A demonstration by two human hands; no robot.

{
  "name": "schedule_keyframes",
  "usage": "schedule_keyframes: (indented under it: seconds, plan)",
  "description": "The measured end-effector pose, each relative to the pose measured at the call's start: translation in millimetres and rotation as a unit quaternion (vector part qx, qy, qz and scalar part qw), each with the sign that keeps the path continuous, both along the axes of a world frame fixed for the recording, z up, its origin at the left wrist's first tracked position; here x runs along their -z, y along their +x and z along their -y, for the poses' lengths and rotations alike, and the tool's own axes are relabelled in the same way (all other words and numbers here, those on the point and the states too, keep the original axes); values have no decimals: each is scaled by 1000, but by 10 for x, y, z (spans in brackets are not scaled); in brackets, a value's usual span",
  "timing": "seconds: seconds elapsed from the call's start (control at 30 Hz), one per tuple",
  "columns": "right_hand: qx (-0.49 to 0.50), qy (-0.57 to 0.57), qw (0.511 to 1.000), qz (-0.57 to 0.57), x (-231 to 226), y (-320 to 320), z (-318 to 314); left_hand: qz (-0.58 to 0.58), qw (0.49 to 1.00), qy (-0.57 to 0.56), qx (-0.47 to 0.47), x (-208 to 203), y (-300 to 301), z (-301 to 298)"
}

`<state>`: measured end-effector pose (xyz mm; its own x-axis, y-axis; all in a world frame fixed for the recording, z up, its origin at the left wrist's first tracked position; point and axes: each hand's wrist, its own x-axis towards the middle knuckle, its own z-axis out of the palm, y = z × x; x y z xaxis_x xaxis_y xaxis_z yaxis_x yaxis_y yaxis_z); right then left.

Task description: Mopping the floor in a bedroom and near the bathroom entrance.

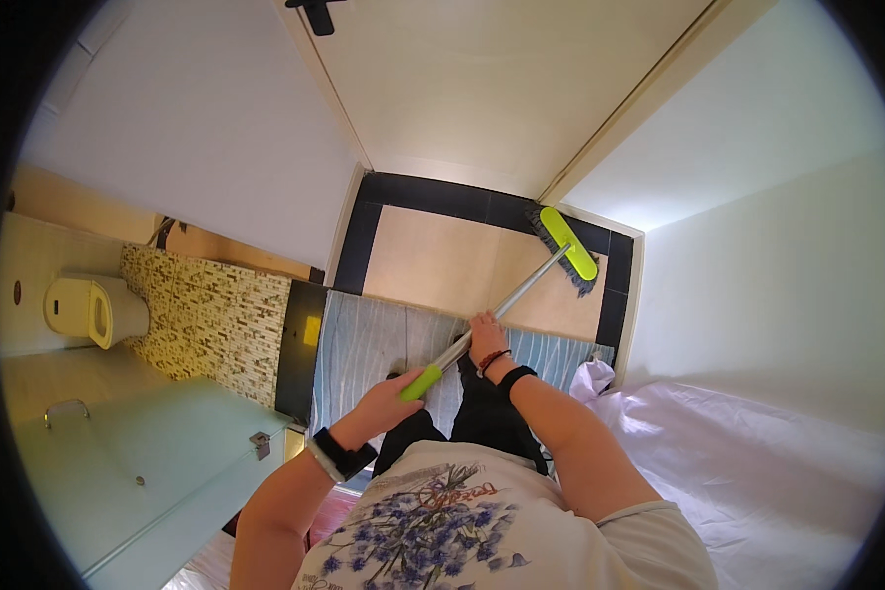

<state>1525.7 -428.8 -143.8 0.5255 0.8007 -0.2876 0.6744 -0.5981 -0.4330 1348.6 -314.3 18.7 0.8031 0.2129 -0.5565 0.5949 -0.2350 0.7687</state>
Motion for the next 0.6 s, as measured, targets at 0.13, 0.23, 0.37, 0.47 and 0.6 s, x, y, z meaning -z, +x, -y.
schedule_keyframes:
  seconds: [0.13,0.23,0.37,0.47,0.6]
  plan:
    - [8,11,999,39,73,-6,125,-62,998,22,23,-16,-13,157]
    - [-2,22,997,69,147,-103,103,-73,996,38,18,-45,-142,174]
    - [-52,-58,997,8,106,-361,-75,-64,997,41,-9,-148,-500,46]
    - [-122,-60,991,19,-63,-732,-283,-60,995,66,-37,-317,-901,-71]
    - [-214,-58,975,1,-260,-1311,-496,-115,989,35,-85,-669,-1454,-179]
